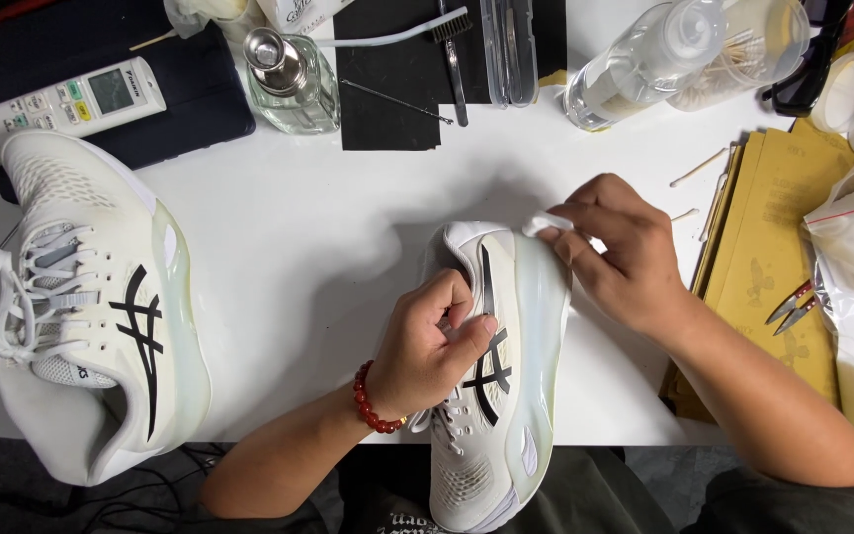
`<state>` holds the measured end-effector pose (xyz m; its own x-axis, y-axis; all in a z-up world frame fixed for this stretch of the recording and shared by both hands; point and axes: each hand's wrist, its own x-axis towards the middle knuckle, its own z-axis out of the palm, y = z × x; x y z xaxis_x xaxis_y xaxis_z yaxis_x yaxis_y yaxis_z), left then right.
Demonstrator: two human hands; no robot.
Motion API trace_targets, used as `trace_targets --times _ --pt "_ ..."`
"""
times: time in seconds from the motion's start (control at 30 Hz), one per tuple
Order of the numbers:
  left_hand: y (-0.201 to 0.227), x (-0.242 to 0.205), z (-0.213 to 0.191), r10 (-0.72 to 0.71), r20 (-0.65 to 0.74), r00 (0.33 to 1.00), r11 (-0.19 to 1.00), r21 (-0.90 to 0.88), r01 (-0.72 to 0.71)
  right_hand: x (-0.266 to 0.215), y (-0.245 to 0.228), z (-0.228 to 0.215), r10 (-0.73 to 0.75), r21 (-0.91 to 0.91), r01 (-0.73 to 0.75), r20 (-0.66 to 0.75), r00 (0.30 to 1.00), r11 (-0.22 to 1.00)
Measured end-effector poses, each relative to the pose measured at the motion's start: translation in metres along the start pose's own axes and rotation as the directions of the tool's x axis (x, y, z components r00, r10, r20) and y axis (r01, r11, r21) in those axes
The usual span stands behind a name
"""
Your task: The recorder cleans a pair of white sneakers using a cloth and a cleaning solution.
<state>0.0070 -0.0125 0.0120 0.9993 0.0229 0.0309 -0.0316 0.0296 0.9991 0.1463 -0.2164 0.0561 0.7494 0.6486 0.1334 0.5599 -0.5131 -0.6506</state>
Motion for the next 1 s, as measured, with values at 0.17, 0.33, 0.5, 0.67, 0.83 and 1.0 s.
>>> trace_targets --times 0.17,0.33,0.5,0.67,0.83,1.0 --pt "0.002 0.000 0.001 -0.014 -0.008 1.000 1.000 -0.025 0.014 -0.030 -0.009 -0.001 -0.144 0.012 0.144 0.017 0.989 0.990" --pt "0.000 0.000 0.000 -0.053 -0.006 0.999 0.997 -0.062 0.053 -0.061 -0.032 -0.001 -0.322 -0.002 0.323 0.049 0.945 0.946" --pt "-0.003 -0.001 0.001 -0.043 -0.008 0.999 0.999 -0.018 0.043 -0.082 -0.034 0.002 -0.352 0.114 0.343 0.068 0.933 0.932" --pt "-0.002 -0.004 0.001 0.012 -0.009 1.000 1.000 0.012 -0.012 -0.079 -0.028 0.009 -0.316 -0.098 0.316 0.022 0.949 0.944" --pt "-0.003 -0.001 0.000 -0.033 -0.025 0.999 0.999 0.002 0.033 -0.090 -0.036 0.012 -0.359 0.076 0.358 -0.004 0.933 0.931" --pt "-0.006 -0.002 0.001 0.028 -0.008 1.000 0.999 -0.016 -0.028 -0.076 -0.038 -0.002 -0.290 -0.053 0.291 0.022 0.957 0.955"
